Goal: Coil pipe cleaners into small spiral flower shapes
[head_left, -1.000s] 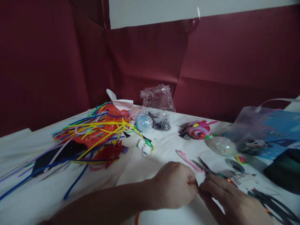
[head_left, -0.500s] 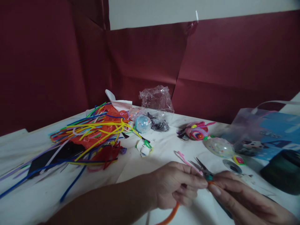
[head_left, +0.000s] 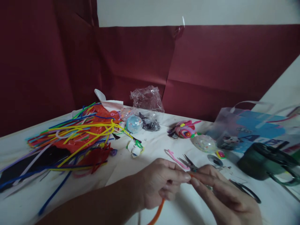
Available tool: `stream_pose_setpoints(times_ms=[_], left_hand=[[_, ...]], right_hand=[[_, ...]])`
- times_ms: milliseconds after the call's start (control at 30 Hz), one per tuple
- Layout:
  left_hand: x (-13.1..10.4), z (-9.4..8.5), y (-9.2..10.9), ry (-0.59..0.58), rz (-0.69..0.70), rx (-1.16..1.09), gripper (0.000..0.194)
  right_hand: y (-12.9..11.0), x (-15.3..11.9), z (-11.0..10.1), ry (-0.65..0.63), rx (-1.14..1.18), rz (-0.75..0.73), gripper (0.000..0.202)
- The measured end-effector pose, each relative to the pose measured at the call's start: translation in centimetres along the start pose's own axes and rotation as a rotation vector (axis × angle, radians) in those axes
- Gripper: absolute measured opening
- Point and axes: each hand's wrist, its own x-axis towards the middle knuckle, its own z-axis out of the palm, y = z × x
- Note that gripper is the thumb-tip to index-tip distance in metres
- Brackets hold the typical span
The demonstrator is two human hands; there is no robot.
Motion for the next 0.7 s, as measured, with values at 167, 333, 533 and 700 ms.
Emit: stream_pose_setpoints(times_ms=[167,333,533,700], left_hand=[[0.8,-0.1,0.0,0.320,0.087,0.444,0.015],[0.9,0.0,0.0,0.291,0.119,0.592,0.011],[0.9,-0.2,-0.8,0.314,0.284,0.850,0.014],[0.9,-0.1,-1.1,0.297,0.306,0.838,0.014]], right_hand=[[0.4,0.5,-0.3,-0.171,-0.284,-0.150,0.014],[0.3,0.7,-0.6,-0.214,-0.456,-0.259,0.020],[0.3,0.7,0.2,-0.097,-0.586,-0.294,0.027],[0.1,0.6,0.0,-0.113,-0.494,-0.240,0.022]])
